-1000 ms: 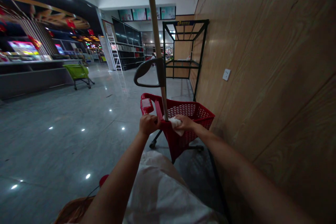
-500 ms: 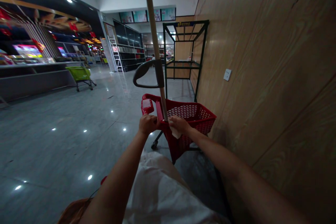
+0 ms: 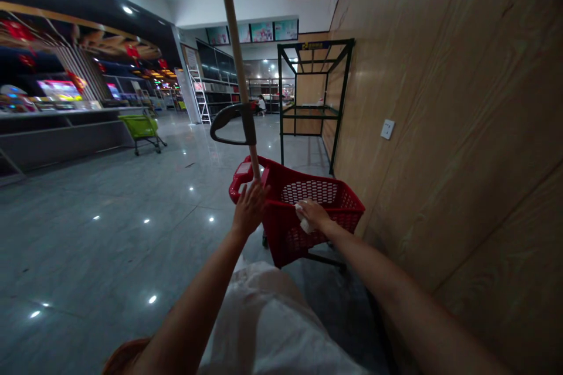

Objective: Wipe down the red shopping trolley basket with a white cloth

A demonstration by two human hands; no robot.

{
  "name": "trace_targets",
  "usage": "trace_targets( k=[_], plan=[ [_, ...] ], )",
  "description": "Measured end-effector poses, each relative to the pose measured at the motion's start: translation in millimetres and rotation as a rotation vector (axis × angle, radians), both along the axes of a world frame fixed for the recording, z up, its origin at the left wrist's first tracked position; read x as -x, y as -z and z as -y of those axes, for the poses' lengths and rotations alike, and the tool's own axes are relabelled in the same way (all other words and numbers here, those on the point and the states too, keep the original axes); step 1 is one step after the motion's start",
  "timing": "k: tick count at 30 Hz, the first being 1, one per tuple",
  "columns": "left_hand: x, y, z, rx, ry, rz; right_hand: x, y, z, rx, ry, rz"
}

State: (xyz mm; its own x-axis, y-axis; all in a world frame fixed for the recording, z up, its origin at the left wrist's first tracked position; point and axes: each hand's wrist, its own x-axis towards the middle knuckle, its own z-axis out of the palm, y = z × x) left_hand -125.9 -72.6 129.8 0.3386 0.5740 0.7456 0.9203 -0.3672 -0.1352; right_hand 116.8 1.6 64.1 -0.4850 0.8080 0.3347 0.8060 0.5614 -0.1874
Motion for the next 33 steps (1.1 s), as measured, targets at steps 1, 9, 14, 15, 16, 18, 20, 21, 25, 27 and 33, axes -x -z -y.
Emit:
trace_targets(
  k=[1, 9, 14, 15, 16, 18, 20, 21, 25, 27, 33],
  plan=[
    [-4.7, -1.1, -1.1, 0.046, 0.048, -0.075, 7.1, -1.0, 2.5, -0.001, 0.008, 0.001],
    [-6.5, 20.1, -3.8, 0.243, -0.050, -0.141, 26.4, -1.7, 20.3, 0.012, -0.116, -0.045],
    [4.9, 31.2, 9.4, 0.210, -0.116, -0.135, 53.7, -5.9, 38.4, 0.043, -0.131, -0.087],
    [7.0, 31.3, 11.6, 0.211, -0.122, -0.142, 63.9, -8.4, 42.0, 0.044, -0.131, -0.091],
    [9.3, 31.1, 13.5, 0.211, -0.129, -0.147, 74.8, -11.3, 45.5, 0.043, -0.135, -0.090],
    [14.1, 30.1, 16.8, 0.210, -0.146, -0.150, 95.0, -17.6, 51.6, 0.042, -0.130, -0.075],
    [18.2, 29.1, 19.5, 0.212, -0.164, -0.149, 108.5, -22.4, 56.9, 0.040, -0.102, -0.072],
    [19.6, 28.8, 20.6, 0.212, -0.171, -0.147, 111.4, -23.8, 59.3, 0.039, -0.087, -0.081],
    [18.3, 31.0, 22.2, 0.179, -0.184, -0.121, 97.4, -20.3, 65.6, 0.038, -0.043, -0.096],
    [13.7, 34.8, 20.8, 0.150, -0.192, -0.095, 77.7, -13.9, 66.9, 0.038, -0.025, -0.078],
    [-7.1, 46.0, 14.9, 0.074, -0.238, 0.030, -10.7, 14.7, 69.0, 0.009, 0.043, -0.031]
  ],
)
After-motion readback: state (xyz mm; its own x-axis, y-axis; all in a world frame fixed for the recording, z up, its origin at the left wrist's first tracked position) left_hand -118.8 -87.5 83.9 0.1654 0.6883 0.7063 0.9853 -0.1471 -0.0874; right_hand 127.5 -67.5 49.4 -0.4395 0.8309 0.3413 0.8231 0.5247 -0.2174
